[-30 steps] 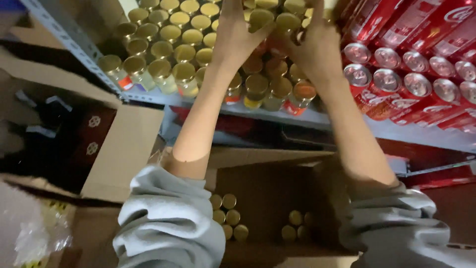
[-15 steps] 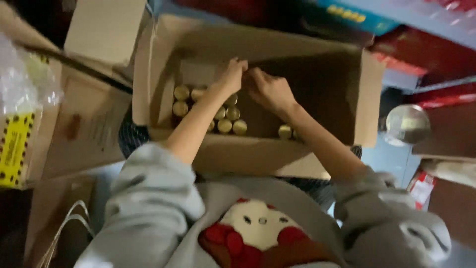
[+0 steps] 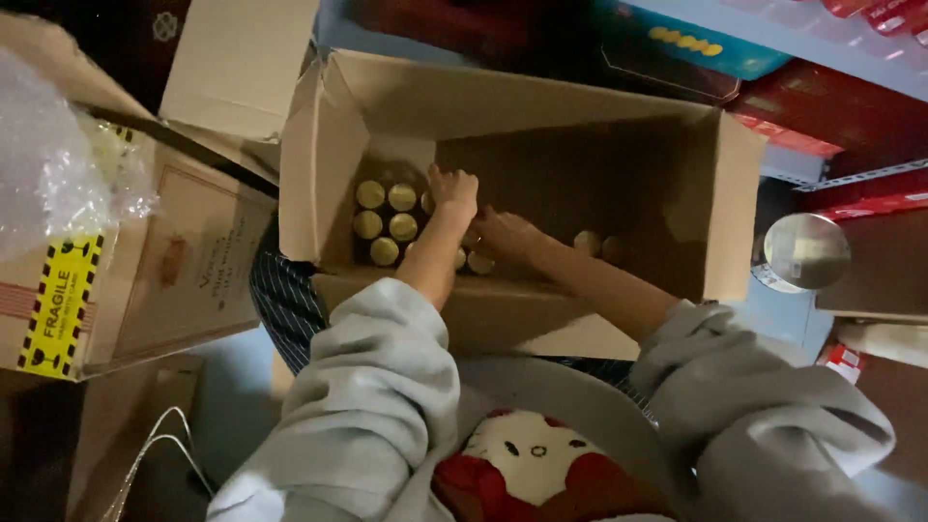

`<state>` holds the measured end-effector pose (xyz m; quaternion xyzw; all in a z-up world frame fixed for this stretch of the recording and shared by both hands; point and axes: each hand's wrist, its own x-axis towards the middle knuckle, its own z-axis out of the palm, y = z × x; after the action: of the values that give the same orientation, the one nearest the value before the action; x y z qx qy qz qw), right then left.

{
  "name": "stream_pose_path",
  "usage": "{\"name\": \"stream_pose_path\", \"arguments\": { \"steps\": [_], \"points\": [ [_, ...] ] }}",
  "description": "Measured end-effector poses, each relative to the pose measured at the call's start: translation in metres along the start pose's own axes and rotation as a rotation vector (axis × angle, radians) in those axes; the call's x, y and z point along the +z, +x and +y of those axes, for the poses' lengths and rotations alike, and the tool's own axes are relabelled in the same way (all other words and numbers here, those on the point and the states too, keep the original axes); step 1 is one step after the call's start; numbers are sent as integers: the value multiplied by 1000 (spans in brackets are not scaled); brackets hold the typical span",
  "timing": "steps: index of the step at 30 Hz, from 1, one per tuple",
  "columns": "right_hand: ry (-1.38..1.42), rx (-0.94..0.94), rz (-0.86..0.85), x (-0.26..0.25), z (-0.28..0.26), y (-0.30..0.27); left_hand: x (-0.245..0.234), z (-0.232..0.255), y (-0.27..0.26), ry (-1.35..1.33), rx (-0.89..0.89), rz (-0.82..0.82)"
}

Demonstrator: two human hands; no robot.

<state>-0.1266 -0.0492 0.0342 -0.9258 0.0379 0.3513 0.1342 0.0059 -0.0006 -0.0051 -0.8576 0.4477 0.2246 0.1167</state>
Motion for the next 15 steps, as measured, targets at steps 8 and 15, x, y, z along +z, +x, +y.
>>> {"name": "stream_pose_path", "arguments": {
  "steps": [8, 15],
  "points": [
    [232, 214, 246, 52, -3, 73, -19, -4, -25, -149, -36, 61],
    [387, -42, 237, 27, 22, 50, 0, -15, 13, -371, 3, 151]
  ]
}}
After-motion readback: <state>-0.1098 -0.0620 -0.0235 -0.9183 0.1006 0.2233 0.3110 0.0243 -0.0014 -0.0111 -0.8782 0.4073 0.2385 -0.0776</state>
